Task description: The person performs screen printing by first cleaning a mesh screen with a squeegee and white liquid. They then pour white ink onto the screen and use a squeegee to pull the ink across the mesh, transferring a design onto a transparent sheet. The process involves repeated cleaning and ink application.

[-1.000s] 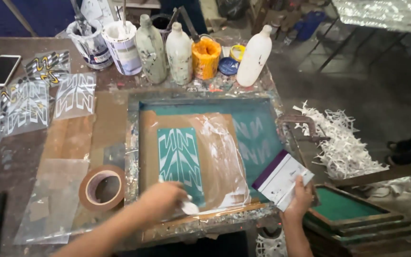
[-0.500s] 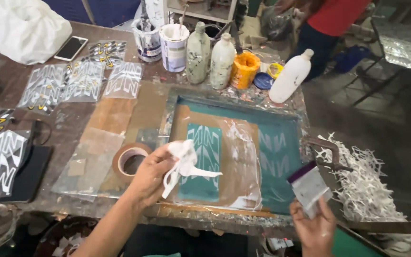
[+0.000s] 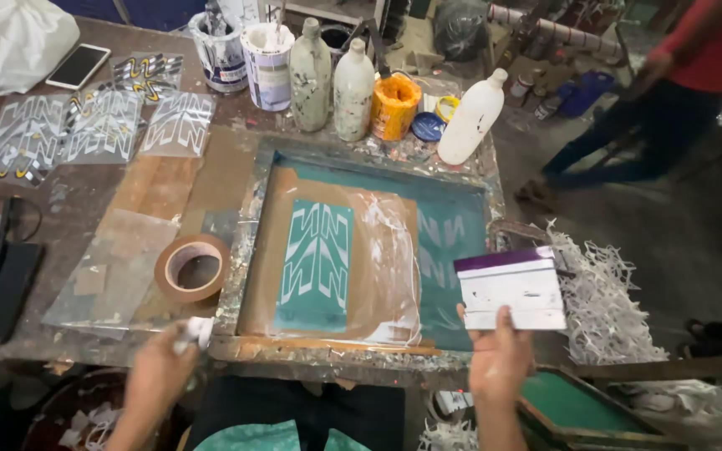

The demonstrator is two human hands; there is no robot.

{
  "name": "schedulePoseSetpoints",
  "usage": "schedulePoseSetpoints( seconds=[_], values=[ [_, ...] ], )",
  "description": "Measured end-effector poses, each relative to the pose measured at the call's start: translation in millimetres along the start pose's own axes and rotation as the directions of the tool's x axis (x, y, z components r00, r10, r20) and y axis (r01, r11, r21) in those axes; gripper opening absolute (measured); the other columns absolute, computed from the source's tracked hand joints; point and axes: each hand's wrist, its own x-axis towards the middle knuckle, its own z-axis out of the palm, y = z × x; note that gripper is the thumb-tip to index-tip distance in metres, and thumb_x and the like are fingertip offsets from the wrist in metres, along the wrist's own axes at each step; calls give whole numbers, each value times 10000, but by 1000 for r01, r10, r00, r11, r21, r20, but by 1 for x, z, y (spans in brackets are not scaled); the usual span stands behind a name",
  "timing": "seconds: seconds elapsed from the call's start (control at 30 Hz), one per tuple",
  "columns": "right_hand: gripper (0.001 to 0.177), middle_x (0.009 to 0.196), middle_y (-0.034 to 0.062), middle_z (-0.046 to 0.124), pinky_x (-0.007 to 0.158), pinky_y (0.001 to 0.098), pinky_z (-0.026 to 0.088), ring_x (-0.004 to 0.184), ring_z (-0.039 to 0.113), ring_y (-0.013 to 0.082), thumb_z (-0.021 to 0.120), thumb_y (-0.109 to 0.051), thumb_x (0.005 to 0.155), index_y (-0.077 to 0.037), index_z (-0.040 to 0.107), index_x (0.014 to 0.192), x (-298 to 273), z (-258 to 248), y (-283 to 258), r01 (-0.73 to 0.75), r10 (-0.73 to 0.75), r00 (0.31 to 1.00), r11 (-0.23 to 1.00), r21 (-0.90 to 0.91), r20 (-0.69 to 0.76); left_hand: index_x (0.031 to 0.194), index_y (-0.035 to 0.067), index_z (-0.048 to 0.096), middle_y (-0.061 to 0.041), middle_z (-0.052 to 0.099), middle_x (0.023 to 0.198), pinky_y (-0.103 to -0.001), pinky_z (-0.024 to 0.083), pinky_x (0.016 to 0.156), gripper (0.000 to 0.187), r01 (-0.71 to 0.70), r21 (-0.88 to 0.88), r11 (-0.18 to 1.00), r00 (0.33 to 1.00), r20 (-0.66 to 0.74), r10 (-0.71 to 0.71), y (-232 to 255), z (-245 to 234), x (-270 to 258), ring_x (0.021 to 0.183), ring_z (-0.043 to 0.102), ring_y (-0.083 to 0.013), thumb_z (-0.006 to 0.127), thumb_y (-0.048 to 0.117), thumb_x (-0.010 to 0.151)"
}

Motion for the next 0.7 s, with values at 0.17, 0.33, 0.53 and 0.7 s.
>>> schedulePoseSetpoints(
  seconds=[0.17, 0.33, 0.53, 0.7],
  values=[
    [229, 1053, 219, 555, 795, 513, 475, 917, 505, 397, 581, -144, 1071, 70, 505, 1098, -5, -43, 60, 140, -226, 969, 835, -532, -101, 1326, 21, 683, -98, 764, 1017, -396, 523, 736, 375, 435, -671, 600, 888, 429, -164, 34, -27, -2, 862, 674, -210, 620, 103, 965],
    [249, 1104, 77, 726, 932, 360, 502, 1023, 639, 213, 585, -145, 1055, 60, 683, 1156, -3, -4, -25, 450, -513, 855, 667, -594, 71, 1359, 24, 643, -116, 731, 1274, -320, 467, 1024, 462, 170, -907, 385, 907, 297, 299, 238, -159, 16, 1188, 654, -161, 579, 30, 902],
    [443, 1372, 59, 637, 1059, 369, 507, 1205, 628, 193, 486, -259, 1071, -2, 538, 1429, 84, -97, -179, 726, -806, 591, 538, -428, -10, 988, 63, 703, -137, 686, 1211, -341, 557, 920, 225, -403, -915, 30, 556, -219, 802, 461, -41, 44, 1123, 690, -276, 567, -51, 850],
    [367, 1232, 72, 618, 941, 378, 542, 1084, 623, 205, 482, -305, 1106, -44, 571, 1348, 136, -202, -209, 707, -770, 618, 632, -319, -157, 1040, 65, 752, -165, 722, 1142, -398, 539, 953, 118, -294, -947, 128, 572, -67, 818, 534, 90, 17, 1137, 677, -360, 686, 52, 944]
  ],
)
